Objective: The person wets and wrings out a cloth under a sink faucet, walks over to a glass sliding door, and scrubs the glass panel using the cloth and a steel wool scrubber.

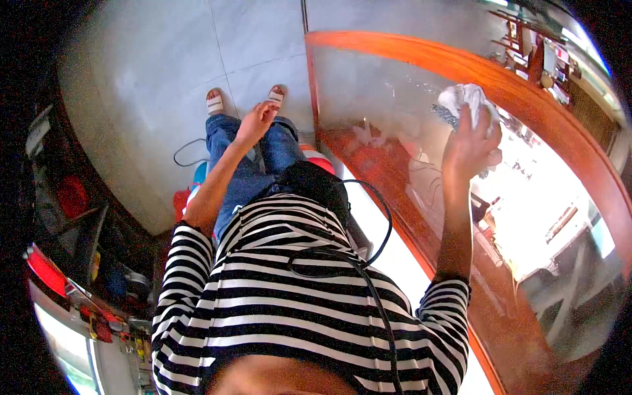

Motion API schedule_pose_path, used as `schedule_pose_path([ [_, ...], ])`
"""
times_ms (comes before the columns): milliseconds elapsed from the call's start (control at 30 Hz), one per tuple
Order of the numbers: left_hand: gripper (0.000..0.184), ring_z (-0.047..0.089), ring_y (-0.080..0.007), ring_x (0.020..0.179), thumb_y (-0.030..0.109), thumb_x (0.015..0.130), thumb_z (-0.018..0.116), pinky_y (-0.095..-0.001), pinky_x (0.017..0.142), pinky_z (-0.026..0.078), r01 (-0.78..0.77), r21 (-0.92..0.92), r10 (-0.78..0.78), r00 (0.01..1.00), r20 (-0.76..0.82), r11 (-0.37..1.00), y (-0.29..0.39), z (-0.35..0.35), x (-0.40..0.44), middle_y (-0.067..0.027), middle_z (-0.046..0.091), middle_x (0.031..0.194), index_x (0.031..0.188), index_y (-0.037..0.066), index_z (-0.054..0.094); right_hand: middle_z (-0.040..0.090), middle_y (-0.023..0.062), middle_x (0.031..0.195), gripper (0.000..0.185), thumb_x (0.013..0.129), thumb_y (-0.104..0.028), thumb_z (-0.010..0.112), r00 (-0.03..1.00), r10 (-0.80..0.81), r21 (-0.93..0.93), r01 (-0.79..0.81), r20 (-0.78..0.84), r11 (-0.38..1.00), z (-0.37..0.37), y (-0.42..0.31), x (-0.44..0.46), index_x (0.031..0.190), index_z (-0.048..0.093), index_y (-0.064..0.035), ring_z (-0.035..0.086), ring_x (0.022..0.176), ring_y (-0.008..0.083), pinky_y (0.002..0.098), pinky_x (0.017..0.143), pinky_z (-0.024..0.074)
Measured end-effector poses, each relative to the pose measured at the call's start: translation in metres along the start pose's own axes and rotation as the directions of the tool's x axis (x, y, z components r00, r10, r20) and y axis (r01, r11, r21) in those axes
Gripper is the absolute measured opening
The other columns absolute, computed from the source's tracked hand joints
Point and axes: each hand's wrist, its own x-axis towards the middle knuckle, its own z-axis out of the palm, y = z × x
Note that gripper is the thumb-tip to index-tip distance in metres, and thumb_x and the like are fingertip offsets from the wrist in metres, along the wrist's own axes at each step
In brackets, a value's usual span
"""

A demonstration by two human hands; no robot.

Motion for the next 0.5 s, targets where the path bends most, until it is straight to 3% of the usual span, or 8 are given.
schedule_pose_path([
  [133,0.02,0.061,-0.0329,0.083,0.021,0.087,0.056,-0.042,0.071,0.048,0.113,0.003,-0.112,0.993,-0.035,0.994,-0.054,-0.006,-0.02,-0.0148,0.061,0.095,0.103,0.009,0.057,0.044,0.0016,0.133,0.049,0.074,-0.013,0.063,0.977,-0.021,-0.156,0.055,0.212,0.986,0.023,-0.04,0.013,0.121,0.054,-0.0255,0.039,0.116,0.0325,0.0519,0.082,0.0342],
  [167,0.022,0.061,-0.0312,0.083,0.022,0.087,0.057,-0.0392,0.072,0.049,0.087,0.026,-0.084,0.993,-0.083,0.996,-0.072,-0.007,-0.024,-0.0148,0.061,0.094,0.105,0.01,0.058,0.043,0.0029,0.133,0.048,0.077,-0.014,0.06,0.963,-0.055,-0.121,0.09,0.265,0.989,0.041,-0.053,0.016,0.123,0.052,-0.0261,0.037,0.119,0.0326,0.0528,0.081,0.0344],
  [267,0.025,0.061,-0.0269,0.079,0.024,0.089,0.057,-0.0346,0.069,0.049,0.204,-0.094,-0.209,0.977,-0.05,0.975,-0.116,-0.011,-0.044,-0.014,0.061,0.092,0.108,0.009,0.058,0.042,0.0034,0.133,0.044,0.081,-0.014,0.055,0.926,-0.196,-0.112,0.242,0.321,0.964,0.116,-0.102,0.019,0.123,0.052,-0.0262,0.037,0.12,0.0305,0.054,0.079,0.0351],
  [300,0.027,0.058,-0.0173,0.074,0.026,0.091,0.056,-0.0276,0.068,0.046,0.165,-0.255,-0.194,0.976,-0.094,0.953,-0.134,-0.006,-0.05,-0.0076,0.061,0.088,0.11,0.007,0.058,0.042,0.0033,0.133,0.042,0.081,-0.015,0.055,0.921,-0.242,-0.086,0.28,0.307,0.956,0.143,-0.121,0.02,0.122,0.054,-0.0258,0.037,0.12,0.0305,0.0542,0.079,0.0352],
  [400,0.029,0.053,-0.0103,0.075,0.028,0.094,0.053,-0.0232,0.069,0.043,0.357,-0.587,-0.442,0.897,-0.001,0.726,-0.169,-0.005,-0.064,-0.0016,0.058,0.086,0.11,0.004,0.058,0.043,0.0035,0.132,0.036,0.083,-0.018,0.053,0.898,-0.334,-0.026,0.356,0.288,0.934,0.238,-0.181,0.02,0.118,0.057,-0.0243,0.037,0.12,0.0311,0.0549,0.08,0.0355],
  [500,0.031,0.051,-0.0072,0.078,0.03,0.094,0.052,-0.0207,0.071,0.041,0.431,-0.655,-0.564,0.826,0.009,0.621,-0.181,-0.005,-0.065,0.0011,0.056,0.086,0.112,0.006,0.057,0.044,0.0041,0.13,0.03,0.086,-0.022,0.05,0.79,-0.407,0.017,0.451,0.459,0.893,0.294,-0.247,-0.006,0.114,0.06,-0.0226,0.035,0.123,0.0324,0.056,0.084,0.0344],
])
